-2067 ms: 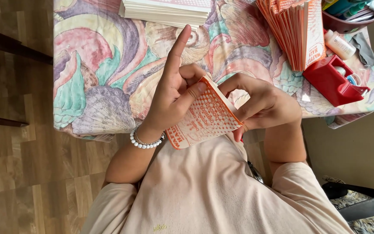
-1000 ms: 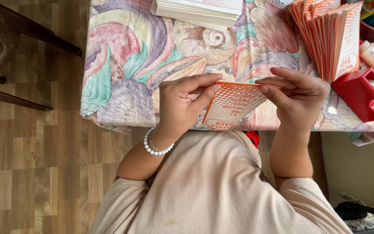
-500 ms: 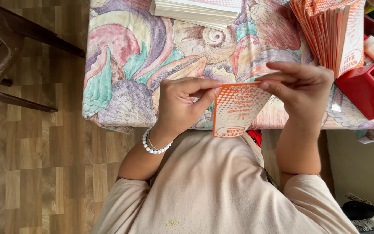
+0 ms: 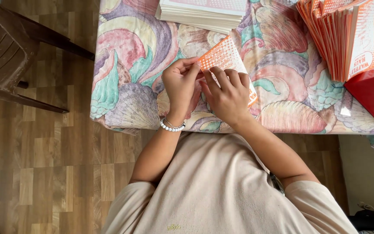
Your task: Manually folding the base of paper bags and organizing them into stacks on a table.
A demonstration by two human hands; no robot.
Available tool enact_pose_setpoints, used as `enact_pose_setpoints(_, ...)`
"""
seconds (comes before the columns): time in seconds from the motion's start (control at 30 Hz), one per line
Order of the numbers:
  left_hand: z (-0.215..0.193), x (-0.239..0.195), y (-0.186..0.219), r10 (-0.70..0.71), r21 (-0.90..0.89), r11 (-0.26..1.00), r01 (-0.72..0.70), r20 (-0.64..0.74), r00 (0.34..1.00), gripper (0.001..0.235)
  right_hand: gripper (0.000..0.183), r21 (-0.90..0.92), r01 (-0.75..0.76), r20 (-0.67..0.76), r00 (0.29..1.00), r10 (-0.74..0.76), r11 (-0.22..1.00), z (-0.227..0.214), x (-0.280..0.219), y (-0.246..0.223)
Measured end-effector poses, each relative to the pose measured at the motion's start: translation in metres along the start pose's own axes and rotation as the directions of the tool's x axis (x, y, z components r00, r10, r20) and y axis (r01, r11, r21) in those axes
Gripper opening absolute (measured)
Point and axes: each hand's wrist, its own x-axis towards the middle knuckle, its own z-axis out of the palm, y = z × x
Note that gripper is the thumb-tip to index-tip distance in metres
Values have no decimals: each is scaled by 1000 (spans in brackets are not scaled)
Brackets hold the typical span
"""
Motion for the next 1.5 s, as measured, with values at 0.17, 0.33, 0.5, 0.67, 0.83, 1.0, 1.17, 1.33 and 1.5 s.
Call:
enact_pose_setpoints(0.17,-14,-3,-11,-94,-57,994,93,-11,996,13,4,14,119,23,993,-119,993,7,-6,17)
enact_pose_setpoints(0.33,-57,-22,-13,-63,228,974,15,205,977,8,8,222,312,126,930,-344,924,-26,0,42)
enact_pose_setpoints(0.5,-68,-14,-5,391,436,588,-682,584,711,25,13,377,337,273,850,-451,863,-47,-13,46)
enact_pose_setpoints(0.67,-57,-10,-35,190,408,423,-809,834,519,45,14,385,307,341,829,-443,870,-35,-36,42)
enact_pose_setpoints(0.83,-58,-5,-54,100,431,345,-834,866,490,59,13,367,282,415,803,-427,887,-28,-55,47)
enact_pose_setpoints(1.0,-61,-4,-54,91,441,309,-843,868,487,71,21,444,144,456,813,-362,884,-29,-59,51)
enact_pose_setpoints(1.17,-62,-9,-51,97,459,268,-847,862,497,73,27,453,114,420,847,-325,884,-27,-61,49)
enact_pose_setpoints(1.33,-59,-20,-45,121,475,211,-854,855,505,68,32,414,138,383,870,-310,900,-26,-69,46)
enact_pose_setpoints(1.5,-58,-19,-44,94,469,250,-847,859,503,68,32,425,122,386,872,-302,897,-28,-63,44)
